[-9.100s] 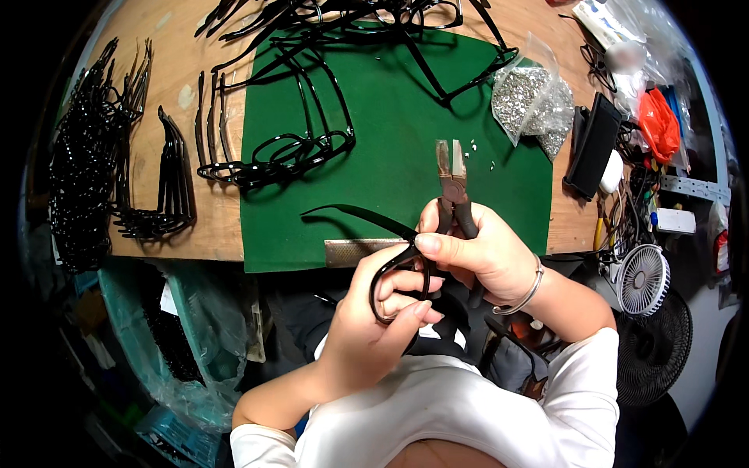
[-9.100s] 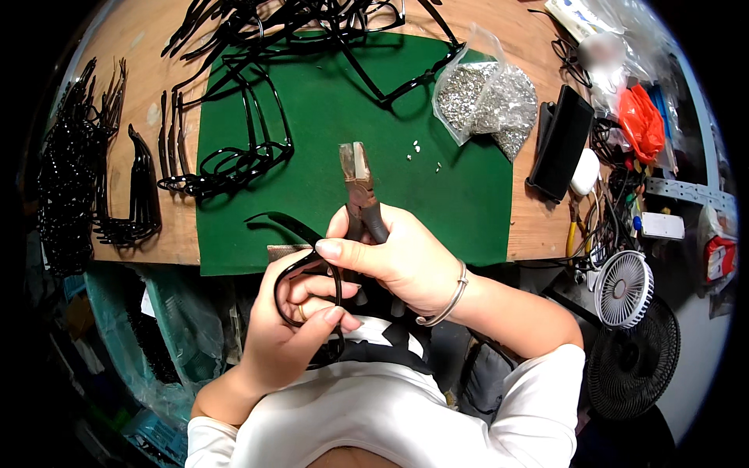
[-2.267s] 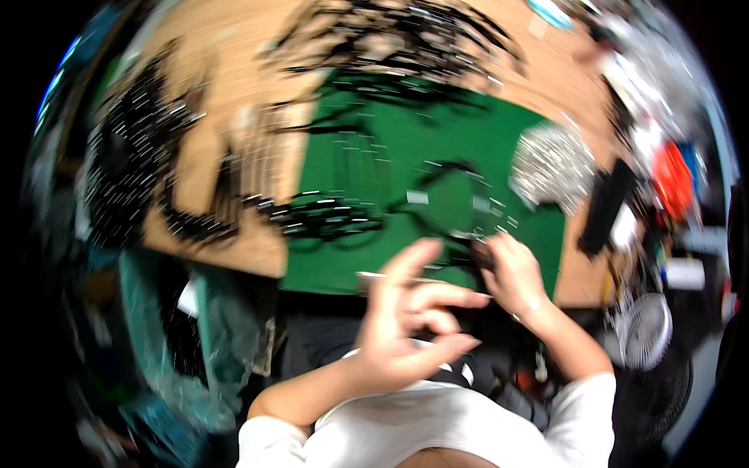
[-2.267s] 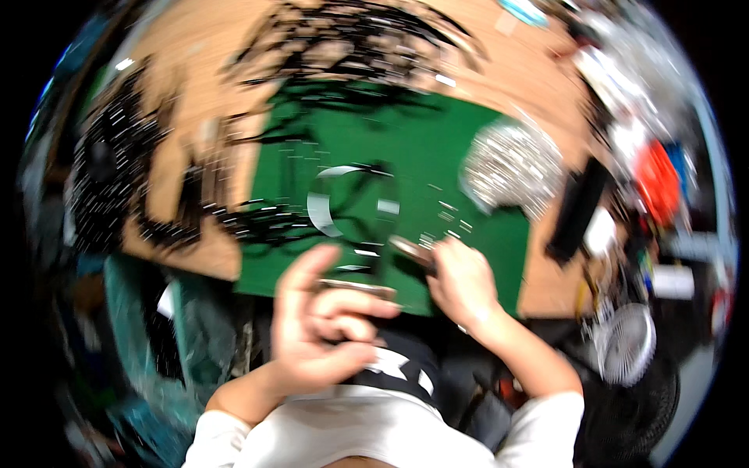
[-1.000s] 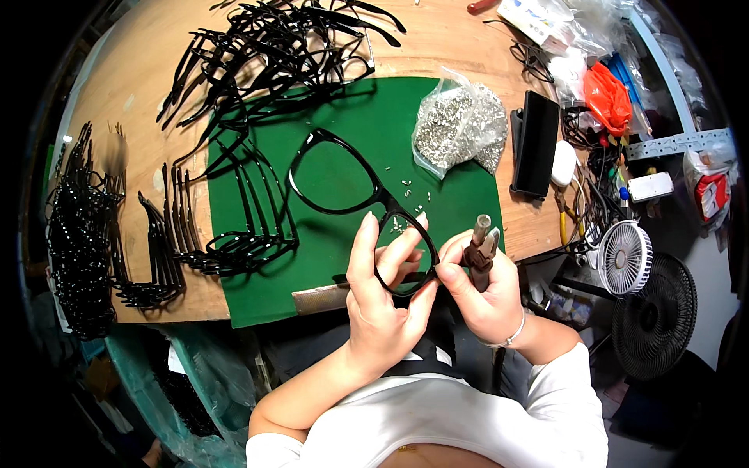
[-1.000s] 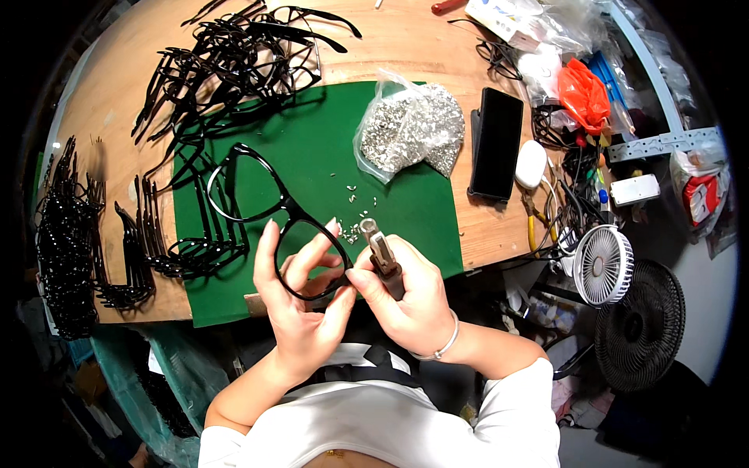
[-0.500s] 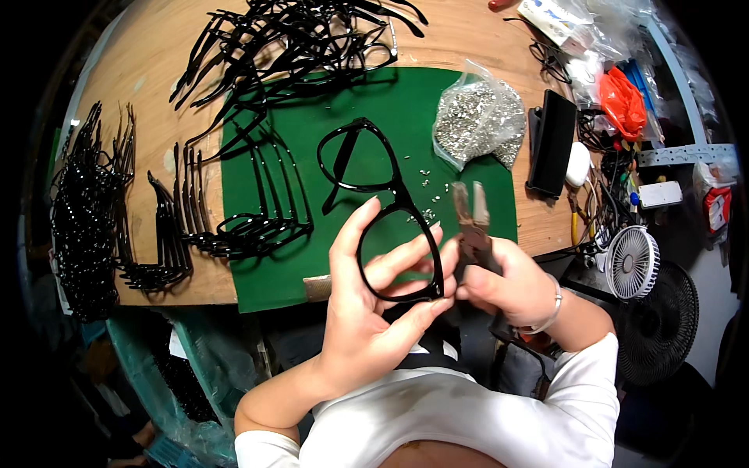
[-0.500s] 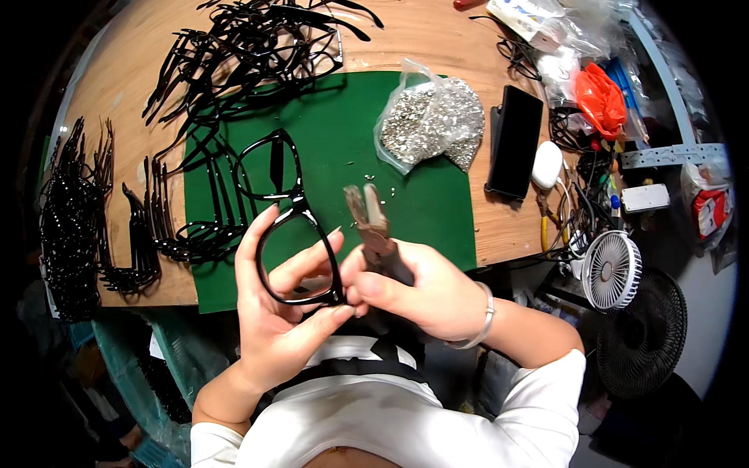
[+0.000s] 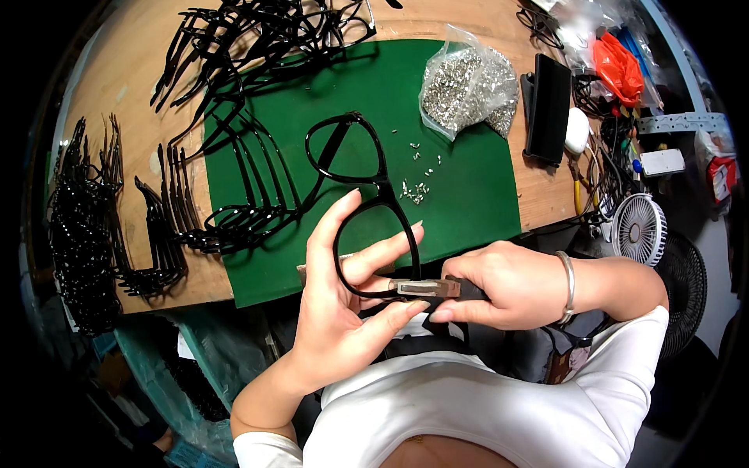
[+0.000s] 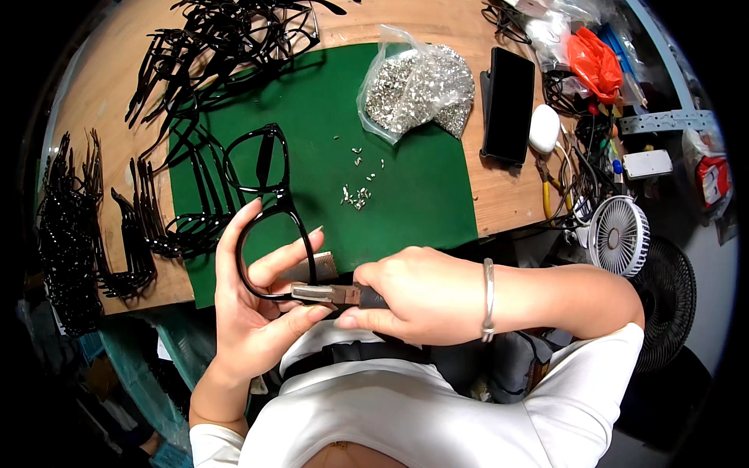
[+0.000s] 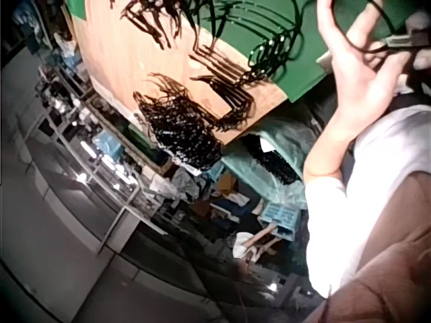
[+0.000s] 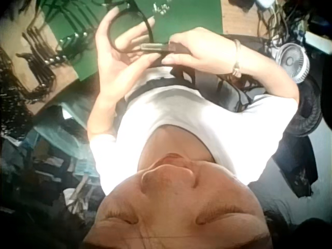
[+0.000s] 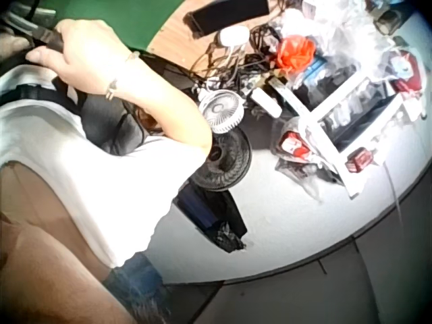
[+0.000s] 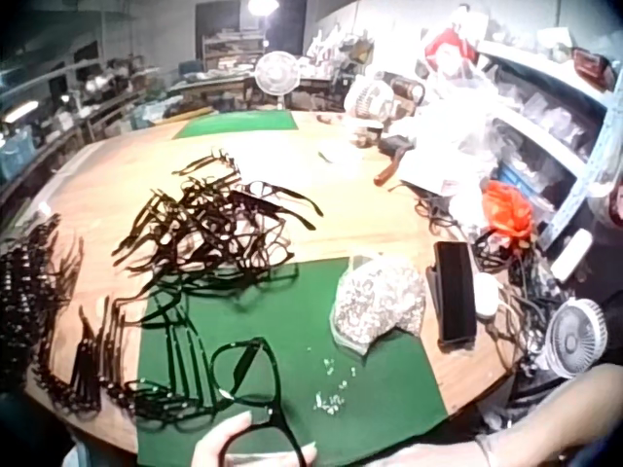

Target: The person uses pliers to adjust the arms of multiple black eyeglass frames on a green mat. They pick up each frame, apply pressure to the hinge area, and place the adjusted frames aside. The process is repeated for several frames throughout the clip.

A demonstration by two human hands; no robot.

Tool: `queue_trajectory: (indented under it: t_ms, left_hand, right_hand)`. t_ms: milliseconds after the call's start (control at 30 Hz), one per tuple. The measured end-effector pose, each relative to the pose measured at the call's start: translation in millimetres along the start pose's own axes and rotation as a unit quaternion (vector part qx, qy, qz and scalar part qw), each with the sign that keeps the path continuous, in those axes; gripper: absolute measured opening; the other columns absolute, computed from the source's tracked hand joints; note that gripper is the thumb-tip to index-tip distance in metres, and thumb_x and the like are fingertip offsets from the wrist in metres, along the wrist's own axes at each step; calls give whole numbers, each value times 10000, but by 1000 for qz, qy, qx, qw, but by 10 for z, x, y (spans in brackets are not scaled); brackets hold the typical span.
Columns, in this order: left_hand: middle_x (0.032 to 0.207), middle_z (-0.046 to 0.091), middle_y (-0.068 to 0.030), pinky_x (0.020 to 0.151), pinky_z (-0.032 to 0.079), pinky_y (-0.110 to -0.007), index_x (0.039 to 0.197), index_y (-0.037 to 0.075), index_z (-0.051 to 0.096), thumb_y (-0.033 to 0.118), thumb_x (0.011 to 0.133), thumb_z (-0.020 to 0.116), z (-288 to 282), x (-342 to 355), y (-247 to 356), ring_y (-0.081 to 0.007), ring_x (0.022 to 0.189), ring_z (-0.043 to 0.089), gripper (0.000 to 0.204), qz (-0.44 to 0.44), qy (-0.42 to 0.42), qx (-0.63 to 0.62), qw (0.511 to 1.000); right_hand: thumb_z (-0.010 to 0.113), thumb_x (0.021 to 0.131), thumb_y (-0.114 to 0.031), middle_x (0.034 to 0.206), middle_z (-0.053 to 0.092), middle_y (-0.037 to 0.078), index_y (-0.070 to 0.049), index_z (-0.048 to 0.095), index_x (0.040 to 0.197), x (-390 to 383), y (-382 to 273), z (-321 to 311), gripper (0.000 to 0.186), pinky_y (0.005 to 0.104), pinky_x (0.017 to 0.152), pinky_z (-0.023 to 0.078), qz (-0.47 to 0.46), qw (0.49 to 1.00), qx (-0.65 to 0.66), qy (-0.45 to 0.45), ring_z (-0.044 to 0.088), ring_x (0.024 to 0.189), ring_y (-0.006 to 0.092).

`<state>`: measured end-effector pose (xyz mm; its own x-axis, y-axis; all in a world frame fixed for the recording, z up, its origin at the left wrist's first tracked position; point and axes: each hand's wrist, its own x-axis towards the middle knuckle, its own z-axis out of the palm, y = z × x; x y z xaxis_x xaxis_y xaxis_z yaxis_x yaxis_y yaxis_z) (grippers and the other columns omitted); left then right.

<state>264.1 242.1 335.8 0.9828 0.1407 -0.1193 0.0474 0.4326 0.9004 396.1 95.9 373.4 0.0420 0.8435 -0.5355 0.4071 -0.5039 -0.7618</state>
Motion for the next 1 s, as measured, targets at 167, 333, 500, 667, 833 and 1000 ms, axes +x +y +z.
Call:
queue_trajectory:
  t_ms: [167,333,500,667,833,1000]
  left_hand:
    - [1220,395,-246,759,491,-266,1300,61,-9,-132,731,527,10,31,-24,-214,924,571,805,-17,3,-12,1000]
    - [1226,387,-248,765,490,-263,1301,77,5,-115,727,544,-23,78,21,-198,927,566,811,-31,20,-8,999]
    - [1124,477,-179,645,425,-178,1301,90,56,-104,675,607,3,87,-33,-62,687,501,857,-36,2,28,999]
    - [892,519,-186,696,463,-291,1233,55,92,-84,686,609,-169,-393,-148,-137,664,540,765,47,-42,-49,997]
    - [1010,518,-228,794,448,-322,1245,39,57,-153,702,537,-41,-471,-163,-214,819,594,750,-78,-7,36,996]
    - [1174,413,-234,848,416,-359,1290,103,33,-134,651,583,-96,-441,-166,-269,974,540,876,-90,-20,-148,985]
  right_hand:
    - [581,796,-301,709,575,141,9,550,839,22,-6,-36,315,326,574,449,46,998,-34,-19,572,641,276]
    - [504,821,-372,834,571,218,43,498,1027,20,222,-120,463,370,685,449,-29,997,41,53,568,777,340]
    - [563,770,-321,781,527,144,53,396,1154,268,593,315,561,355,684,409,0,940,-268,212,529,744,283]
    - [575,757,-312,784,531,115,35,439,1126,254,698,389,524,349,653,399,-4,938,-269,219,525,738,254]
    - [597,656,-61,771,518,125,-34,483,855,458,795,176,231,378,652,417,5,939,-170,299,525,757,297]
    - [607,640,-52,773,512,102,-34,484,826,588,874,232,224,361,653,404,-30,932,-203,299,524,756,275]
